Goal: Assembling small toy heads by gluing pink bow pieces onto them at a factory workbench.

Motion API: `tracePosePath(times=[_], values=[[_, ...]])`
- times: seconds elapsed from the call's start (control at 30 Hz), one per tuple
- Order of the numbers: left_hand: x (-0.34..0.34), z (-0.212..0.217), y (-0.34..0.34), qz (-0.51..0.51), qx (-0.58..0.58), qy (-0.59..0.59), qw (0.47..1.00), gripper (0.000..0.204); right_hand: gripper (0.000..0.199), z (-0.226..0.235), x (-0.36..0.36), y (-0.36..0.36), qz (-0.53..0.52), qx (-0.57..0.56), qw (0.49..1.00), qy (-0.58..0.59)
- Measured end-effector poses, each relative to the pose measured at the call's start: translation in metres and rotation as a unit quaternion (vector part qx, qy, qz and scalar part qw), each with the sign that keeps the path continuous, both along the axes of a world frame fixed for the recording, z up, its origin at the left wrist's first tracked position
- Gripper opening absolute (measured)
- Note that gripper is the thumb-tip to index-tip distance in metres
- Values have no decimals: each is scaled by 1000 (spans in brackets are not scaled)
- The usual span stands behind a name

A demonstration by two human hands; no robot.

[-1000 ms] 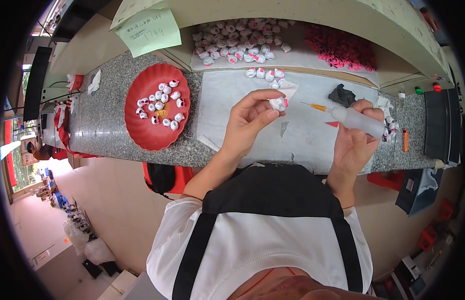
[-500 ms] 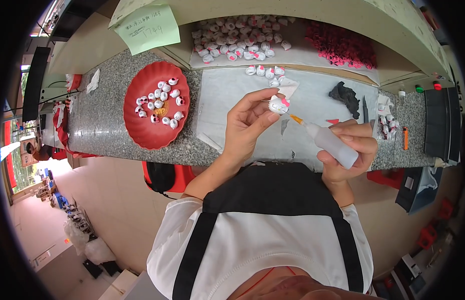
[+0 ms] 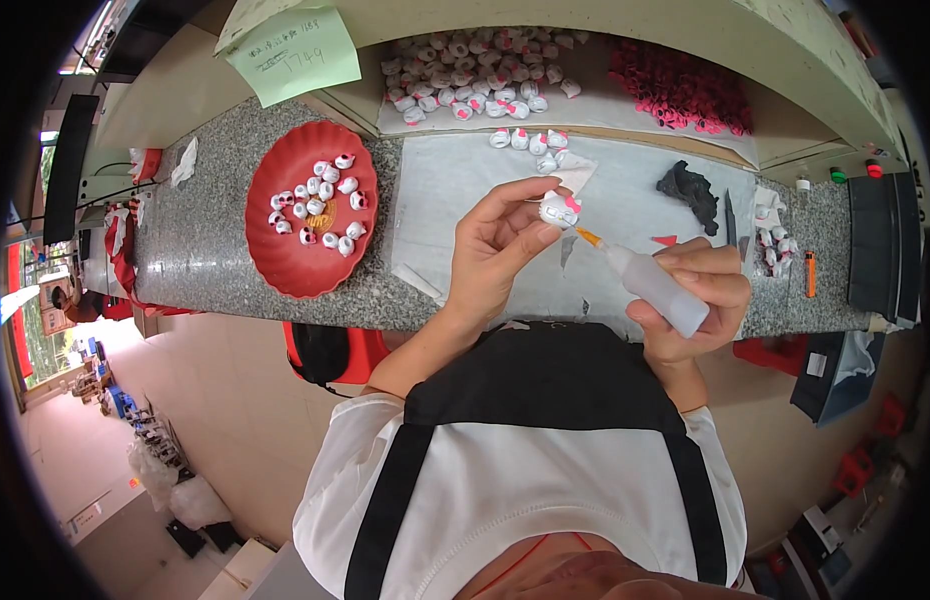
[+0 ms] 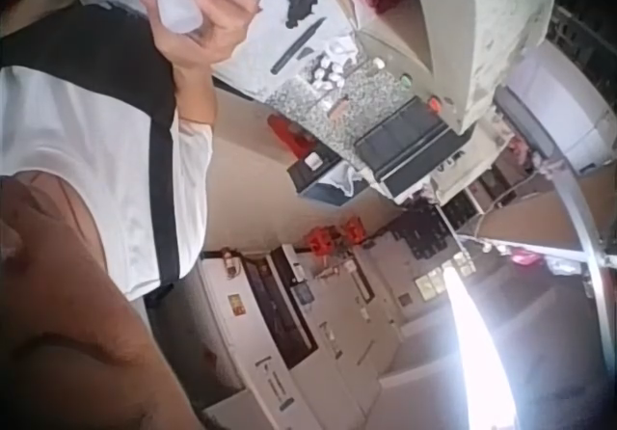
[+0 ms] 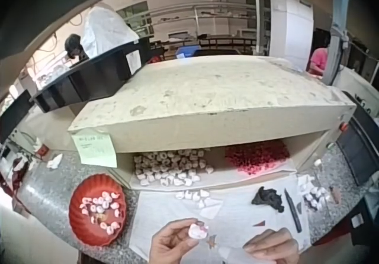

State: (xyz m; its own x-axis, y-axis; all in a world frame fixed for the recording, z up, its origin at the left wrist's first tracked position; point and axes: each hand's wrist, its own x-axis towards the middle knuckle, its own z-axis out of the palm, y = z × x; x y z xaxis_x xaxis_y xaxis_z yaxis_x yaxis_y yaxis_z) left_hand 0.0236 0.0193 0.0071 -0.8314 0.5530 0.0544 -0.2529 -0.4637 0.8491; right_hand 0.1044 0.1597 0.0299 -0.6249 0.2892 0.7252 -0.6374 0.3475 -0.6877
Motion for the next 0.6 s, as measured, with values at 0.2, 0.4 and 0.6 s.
tracePosePath(times=[0.2,0.4,0.6], values=[[-1,-5,0,8,10,1,1000,35,40,2,0,-2,-38,18,999,-5],[0,-3,-1,-8,6,-1,1000,36,41,-1,-1,-1,-56,27,998,14],[1,-1,0,-19,-9,-14,1000,36,40,-1,-1,-3,-48,14,999,17]])
